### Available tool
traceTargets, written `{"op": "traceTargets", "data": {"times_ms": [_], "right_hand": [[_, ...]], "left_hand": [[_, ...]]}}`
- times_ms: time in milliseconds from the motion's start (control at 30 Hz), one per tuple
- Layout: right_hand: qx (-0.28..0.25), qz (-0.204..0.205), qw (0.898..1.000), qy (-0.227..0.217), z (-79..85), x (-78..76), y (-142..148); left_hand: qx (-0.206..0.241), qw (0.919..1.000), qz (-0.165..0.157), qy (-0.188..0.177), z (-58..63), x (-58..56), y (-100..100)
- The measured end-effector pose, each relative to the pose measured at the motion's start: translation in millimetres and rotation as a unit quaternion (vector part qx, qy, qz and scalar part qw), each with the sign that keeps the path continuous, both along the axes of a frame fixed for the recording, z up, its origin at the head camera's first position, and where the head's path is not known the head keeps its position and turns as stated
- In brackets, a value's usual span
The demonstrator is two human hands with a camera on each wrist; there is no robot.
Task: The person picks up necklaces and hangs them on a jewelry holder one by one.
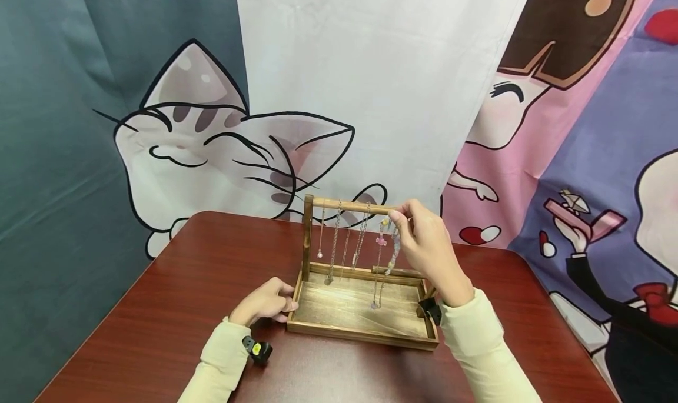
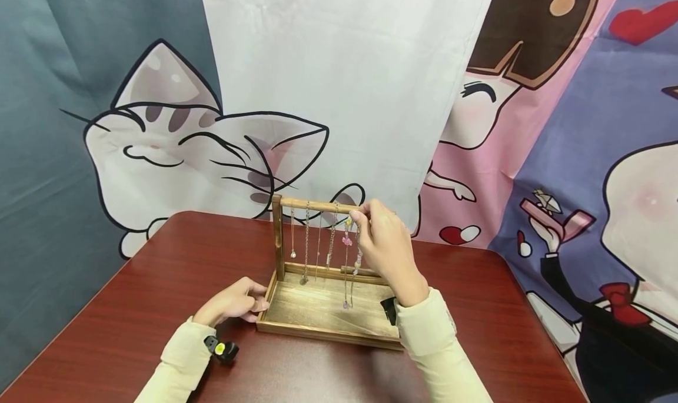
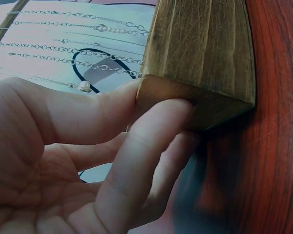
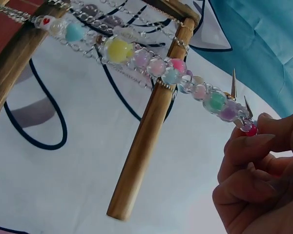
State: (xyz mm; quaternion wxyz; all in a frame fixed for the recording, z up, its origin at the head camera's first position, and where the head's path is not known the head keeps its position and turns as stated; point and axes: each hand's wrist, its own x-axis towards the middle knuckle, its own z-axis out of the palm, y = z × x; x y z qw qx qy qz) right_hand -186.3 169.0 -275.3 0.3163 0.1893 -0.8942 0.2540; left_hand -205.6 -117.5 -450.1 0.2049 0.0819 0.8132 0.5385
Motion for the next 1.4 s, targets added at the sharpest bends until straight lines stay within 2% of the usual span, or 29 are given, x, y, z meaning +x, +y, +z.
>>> {"op": "traceTargets", "data": {"times_ms": [300,633,800,967,1400], "right_hand": [[0.012,0.024,1.000,0.011,-0.4,-8.4,-15.0],[0.006,0.034,0.999,0.000,-0.7,-16.4,-23.7],[0.004,0.024,1.000,-0.013,-2.5,-19.6,-19.1],[0.007,0.007,1.000,-0.007,-3.5,-21.8,-10.1],[-0.001,-0.050,0.999,-0.023,-2.8,-21.1,19.4]], "left_hand": [[-0.007,0.9999,-0.005,0.006,1.0,0.0,0.0],[0.013,0.9998,-0.012,0.004,-2.5,-1.9,-0.8],[0.012,0.9998,-0.013,0.006,-4.7,-1.9,-1.0],[0.012,0.9998,-0.008,0.010,-5.4,-1.4,-0.3],[0.016,0.9998,-0.007,0.009,-5.0,-1.4,-0.8]]}}
